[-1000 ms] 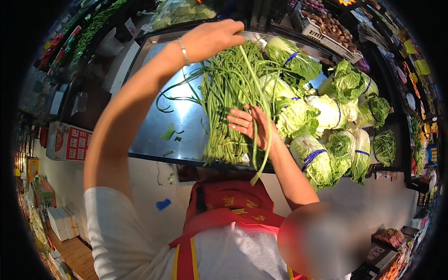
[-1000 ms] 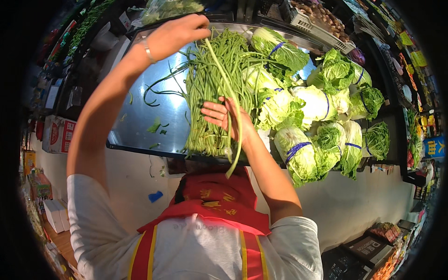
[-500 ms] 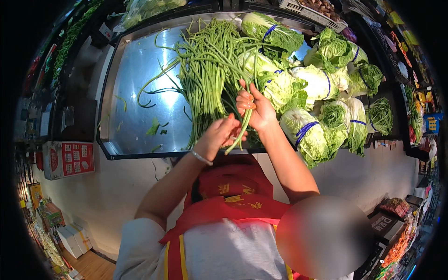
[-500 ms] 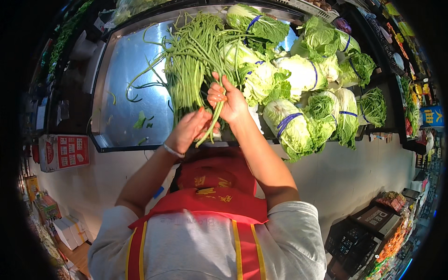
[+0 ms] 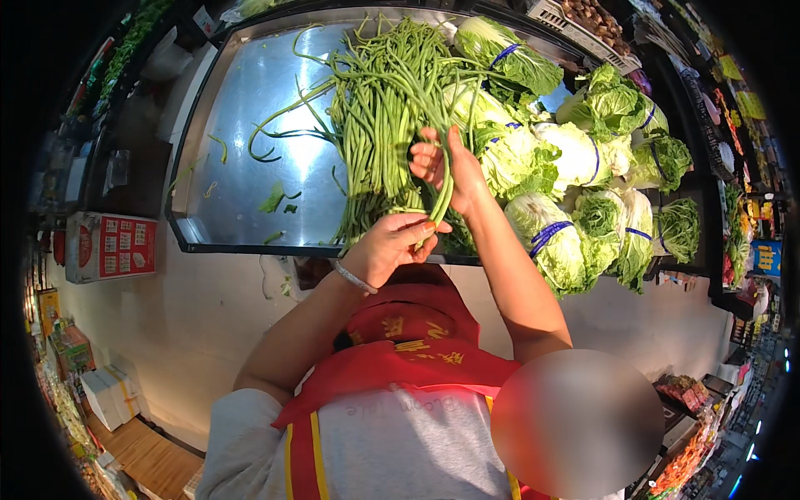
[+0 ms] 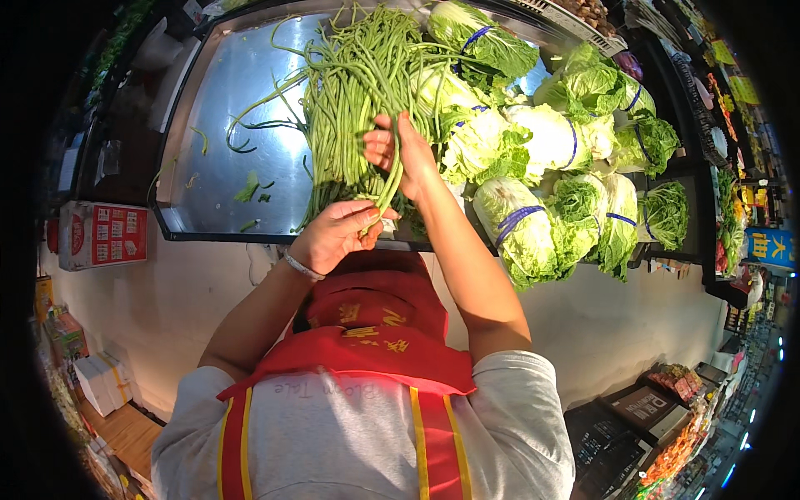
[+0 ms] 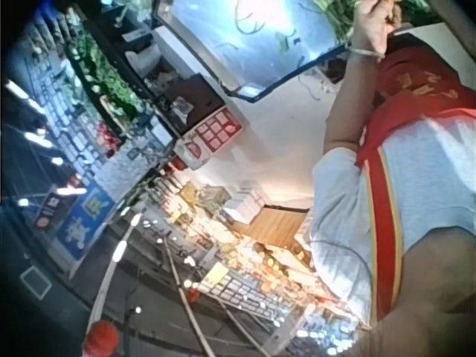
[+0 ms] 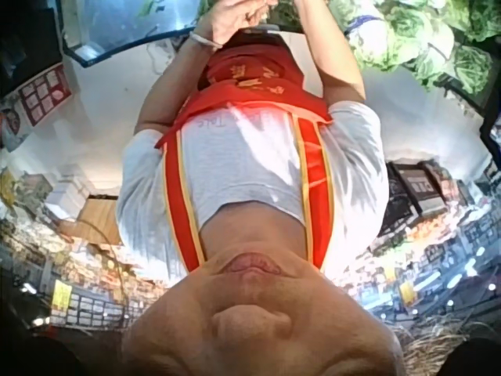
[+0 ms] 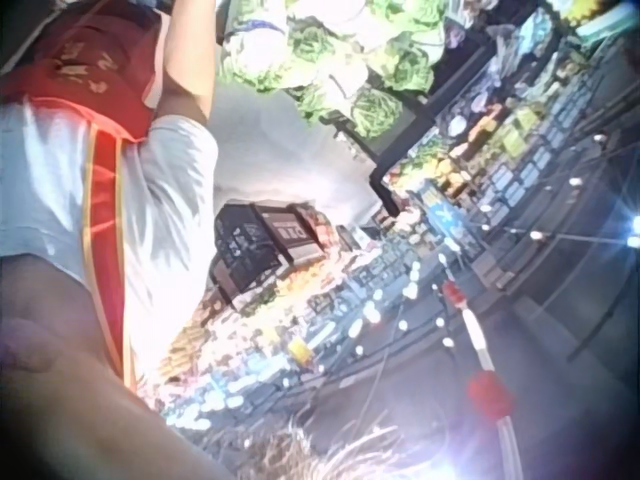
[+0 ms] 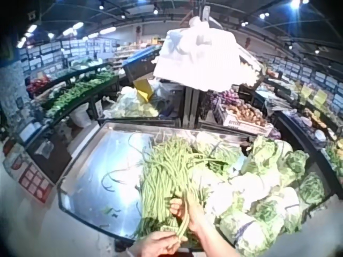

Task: The person gathers long green beans from a display, aligns them into bundles, and ties them with blue plastic ties. The person then places the tied bundles into a clear plastic bag.

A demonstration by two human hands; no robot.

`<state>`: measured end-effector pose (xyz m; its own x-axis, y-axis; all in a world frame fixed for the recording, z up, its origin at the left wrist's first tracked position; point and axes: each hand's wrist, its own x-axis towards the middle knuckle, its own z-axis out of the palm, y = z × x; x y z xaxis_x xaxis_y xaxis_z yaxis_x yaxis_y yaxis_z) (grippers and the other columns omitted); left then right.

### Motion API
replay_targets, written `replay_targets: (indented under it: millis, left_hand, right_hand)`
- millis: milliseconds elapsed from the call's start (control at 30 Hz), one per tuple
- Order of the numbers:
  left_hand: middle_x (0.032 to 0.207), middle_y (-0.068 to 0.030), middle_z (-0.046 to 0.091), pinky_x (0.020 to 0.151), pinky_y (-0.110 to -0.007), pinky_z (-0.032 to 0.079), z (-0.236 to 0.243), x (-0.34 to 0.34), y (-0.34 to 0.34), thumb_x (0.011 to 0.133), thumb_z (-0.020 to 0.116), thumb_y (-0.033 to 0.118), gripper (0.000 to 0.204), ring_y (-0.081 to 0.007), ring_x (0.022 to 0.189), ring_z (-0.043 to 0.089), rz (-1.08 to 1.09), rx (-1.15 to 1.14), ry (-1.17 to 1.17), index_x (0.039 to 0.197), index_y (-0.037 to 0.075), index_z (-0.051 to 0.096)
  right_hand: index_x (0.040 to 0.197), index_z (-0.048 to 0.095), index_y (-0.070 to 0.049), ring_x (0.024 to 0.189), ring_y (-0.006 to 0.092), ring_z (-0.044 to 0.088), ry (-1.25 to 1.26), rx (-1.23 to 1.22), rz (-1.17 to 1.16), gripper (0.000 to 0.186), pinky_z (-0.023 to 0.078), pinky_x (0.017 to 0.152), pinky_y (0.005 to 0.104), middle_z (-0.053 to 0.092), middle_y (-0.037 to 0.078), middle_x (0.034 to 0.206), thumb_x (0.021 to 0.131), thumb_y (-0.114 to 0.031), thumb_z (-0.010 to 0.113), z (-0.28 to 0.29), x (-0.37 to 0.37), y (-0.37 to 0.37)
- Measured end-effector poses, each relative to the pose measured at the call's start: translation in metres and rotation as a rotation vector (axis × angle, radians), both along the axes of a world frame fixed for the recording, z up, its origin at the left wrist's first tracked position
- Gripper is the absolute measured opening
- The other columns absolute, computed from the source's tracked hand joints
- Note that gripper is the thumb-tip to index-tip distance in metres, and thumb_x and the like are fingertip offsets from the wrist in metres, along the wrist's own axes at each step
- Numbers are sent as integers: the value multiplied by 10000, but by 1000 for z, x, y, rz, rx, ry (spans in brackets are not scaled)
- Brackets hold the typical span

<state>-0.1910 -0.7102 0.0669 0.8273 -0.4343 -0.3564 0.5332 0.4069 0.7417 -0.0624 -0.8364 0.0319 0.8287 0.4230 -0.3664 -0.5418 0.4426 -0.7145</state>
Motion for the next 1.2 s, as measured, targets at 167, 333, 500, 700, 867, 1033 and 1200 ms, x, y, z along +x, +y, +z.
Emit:
replay_targets:
  millis: [167,333,500,700,867,1033,1200]
  left_hand:
    - [689,30,492,564,-187,355,-18,38,1,926,444,144,226,-53,600,426,95,216,-236,1019,-4,586]
    - [757,-46,615,603,-226,441,-28,91,-5,909,469,132,190,-109,666,573,146,387,-410,913,-6,600]
    - [753,-142,583,651,-359,480,-108,95,-34,750,623,80,60,-283,689,582,-38,1318,-669,774,29,602]
    - [806,-164,536,721,-380,473,-143,90,-49,689,616,66,104,-312,797,563,29,1545,-915,766,14,568]
    - [799,-166,509,716,-384,452,-147,84,-43,674,608,8,135,-326,782,530,122,1425,-908,757,-14,504]
    - [782,-163,469,655,-392,429,-141,70,-39,685,580,-60,206,-345,744,507,301,1176,-844,819,-4,435]
    - [904,-167,450,668,-369,442,-141,74,-36,724,552,-73,220,-355,771,506,441,1092,-781,874,21,421]
  right_hand:
    - [999,622,-41,836,95,586,-167,-146,482,227,464,682,220,636,44,894,797,-133,668,27,-18,-45]
    - [916,619,-20,622,73,527,-515,-361,261,164,422,562,207,600,11,722,780,-92,676,52,28,-57]
    - [915,566,18,533,105,538,-427,-528,240,176,438,473,229,594,72,666,760,16,650,-7,55,-64]
    - [928,526,28,586,150,594,-265,-611,250,206,502,506,258,609,109,721,759,36,643,-79,57,-66]
    - [930,515,29,586,159,606,-371,-753,408,201,508,531,262,606,102,696,774,5,640,-84,64,-53]
    - [813,528,11,537,146,600,-808,-1048,628,161,476,496,281,596,95,618,726,7,664,-72,68,-39]
    - [801,535,63,583,219,634,-529,-826,762,127,541,526,319,614,154,683,744,45,647,-65,65,-32]
